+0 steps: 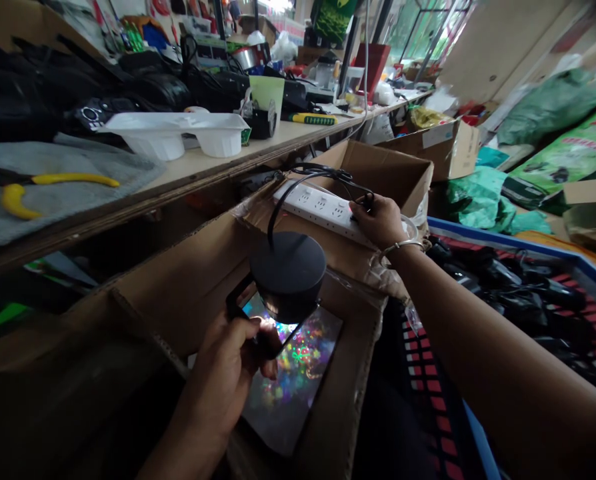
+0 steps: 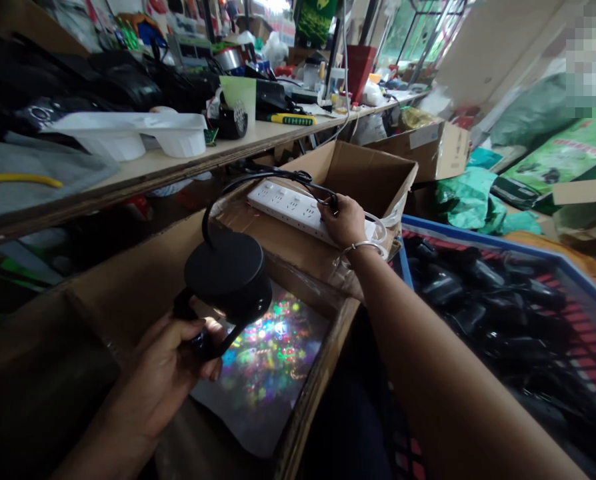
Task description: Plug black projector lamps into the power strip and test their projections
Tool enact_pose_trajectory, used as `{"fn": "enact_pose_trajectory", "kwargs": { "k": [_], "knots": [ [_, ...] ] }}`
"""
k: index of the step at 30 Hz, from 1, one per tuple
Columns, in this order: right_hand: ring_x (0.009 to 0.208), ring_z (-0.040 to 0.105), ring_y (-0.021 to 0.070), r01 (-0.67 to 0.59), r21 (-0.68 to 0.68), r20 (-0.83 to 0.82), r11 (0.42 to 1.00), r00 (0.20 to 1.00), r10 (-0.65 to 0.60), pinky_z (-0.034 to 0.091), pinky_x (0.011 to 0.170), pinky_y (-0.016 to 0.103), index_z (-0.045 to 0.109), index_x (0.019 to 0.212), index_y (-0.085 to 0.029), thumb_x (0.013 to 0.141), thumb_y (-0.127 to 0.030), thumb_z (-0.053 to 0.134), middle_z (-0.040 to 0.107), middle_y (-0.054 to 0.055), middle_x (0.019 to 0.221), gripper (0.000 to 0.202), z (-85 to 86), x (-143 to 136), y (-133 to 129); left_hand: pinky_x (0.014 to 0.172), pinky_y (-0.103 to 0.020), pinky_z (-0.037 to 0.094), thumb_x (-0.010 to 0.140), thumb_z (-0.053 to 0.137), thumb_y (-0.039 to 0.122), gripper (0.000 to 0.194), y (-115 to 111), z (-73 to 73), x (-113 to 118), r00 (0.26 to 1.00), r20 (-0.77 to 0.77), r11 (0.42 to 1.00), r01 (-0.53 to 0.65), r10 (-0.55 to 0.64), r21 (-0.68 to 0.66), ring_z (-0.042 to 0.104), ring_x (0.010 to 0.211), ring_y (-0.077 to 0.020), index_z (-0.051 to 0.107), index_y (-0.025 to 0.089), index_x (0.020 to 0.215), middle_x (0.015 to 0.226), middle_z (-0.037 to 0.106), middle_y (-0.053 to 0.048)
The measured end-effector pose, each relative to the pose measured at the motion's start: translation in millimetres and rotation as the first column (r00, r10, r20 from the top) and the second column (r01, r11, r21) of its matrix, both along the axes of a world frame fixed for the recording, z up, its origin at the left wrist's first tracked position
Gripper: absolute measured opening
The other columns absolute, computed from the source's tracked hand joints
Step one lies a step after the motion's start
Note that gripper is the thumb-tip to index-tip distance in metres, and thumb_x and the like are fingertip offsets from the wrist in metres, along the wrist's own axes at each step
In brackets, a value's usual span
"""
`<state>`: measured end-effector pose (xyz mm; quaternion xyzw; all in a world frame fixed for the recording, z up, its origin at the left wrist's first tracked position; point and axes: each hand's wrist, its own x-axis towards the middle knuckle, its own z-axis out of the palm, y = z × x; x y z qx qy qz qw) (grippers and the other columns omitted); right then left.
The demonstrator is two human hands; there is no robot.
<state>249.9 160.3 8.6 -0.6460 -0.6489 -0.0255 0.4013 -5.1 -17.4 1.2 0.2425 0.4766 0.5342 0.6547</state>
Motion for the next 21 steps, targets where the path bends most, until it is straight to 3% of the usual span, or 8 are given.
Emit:
{"fn": "enact_pose_trajectory", "kwargs": {
  "k": [4,7,12,14,16,18,21],
  "knots": [
    [0.051,0.05,0.0147,-0.098,-0.002,-0.251,0.995,0.963,0.095,0.038,0.05,0.028,0.06,0.062,-0.018,0.066,-0.034,0.061,0.058,0.002,0.055,0.017,-1.5,4,3,0.031,-0.021,0.04,0.064,0.055,0.017,0.008,0,-1.4,1,1.0,0.016,1.0,0.01,-0.01,0.006,0.05,0.041,-0.0114,0.051,0.018,0.07,0.055,0.057,0.003],
    [0.047,0.047,0.0111,-0.138,0.027,-0.501,0.99,0.855,0.133,0.038,0.047,0.025,0.059,0.058,-0.017,0.061,-0.038,0.066,0.055,-0.001,0.052,0.023,1.2,1,2,0.031,-0.02,0.039,0.065,0.055,0.018,0.021,-1,-0.1,2,1.0,-0.004,1.0,0.017,-0.017,-0.011,0.049,0.044,-0.0116,0.051,0.02,0.085,0.056,0.056,0.004],
    [0.041,0.045,0.0107,0.096,0.117,-0.787,0.989,0.616,0.034,0.035,0.037,0.023,0.053,0.057,-0.019,0.06,-0.044,0.067,0.047,-0.005,0.045,0.029,25.8,-4,12,0.03,-0.018,0.037,0.07,0.056,0.027,0.049,-2,-1.2,5,0.99,-0.092,0.991,0.117,-0.11,0.068,0.047,0.043,-0.0124,0.04,0.021,0.116,0.052,0.053,0.006],
    [0.044,0.049,0.0121,0.049,0.161,-0.803,0.986,0.588,0.102,0.038,0.039,0.024,0.053,0.058,-0.02,0.062,-0.045,0.066,0.051,-0.004,0.048,0.029,42.6,-3,9,0.03,-0.017,0.036,0.071,0.058,0.033,0.055,-2,-3.7,5,0.986,-0.122,0.985,0.125,-0.11,0.121,0.046,0.043,-0.0118,0.038,0.018,0.119,0.05,0.052,0.005],
    [0.053,0.055,0.0137,-0.103,0.138,-0.742,0.985,0.648,0.172,0.044,0.046,0.025,0.056,0.06,-0.02,0.065,-0.044,0.066,0.058,-0.001,0.057,0.027,56.6,-1,-9,0.031,-0.017,0.037,0.071,0.06,0.038,0.06,-3,-5.8,4,0.985,-0.147,0.981,0.113,-0.09,0.156,0.045,0.04,-0.0108,0.034,0.018,0.122,0.051,0.053,0.006],
    [0.06,0.058,0.0147,-0.213,0.053,-0.685,0.975,0.703,0.191,0.048,0.054,0.027,0.061,0.064,-0.019,0.066,-0.043,0.067,0.063,0.002,0.066,0.024,61.5,-1,-46,0.033,-0.017,0.039,0.073,0.06,0.04,0.063,-5,-6.0,3,0.982,-0.182,0.98,0.077,-0.043,0.182,0.044,0.038,-0.0095,0.032,0.021,0.125,0.052,0.053,0.006],
    [0.067,0.061,0.0166,-0.296,-0.087,-0.697,0.951,0.7,0.154,0.049,0.057,0.027,0.064,0.087,-0.024,0.064,-0.037,0.072,0.066,0.004,0.082,0.028,47.8,-5,-121,0.036,-0.018,0.042,0.071,0.066,0.035,0.064,-11,-3.7,3,0.99,-0.139,0.977,0.003,0.027,0.213,0.046,0.037,-0.0086,0.036,0.025,0.126,0.06,0.057,0.005]
  ]
}}
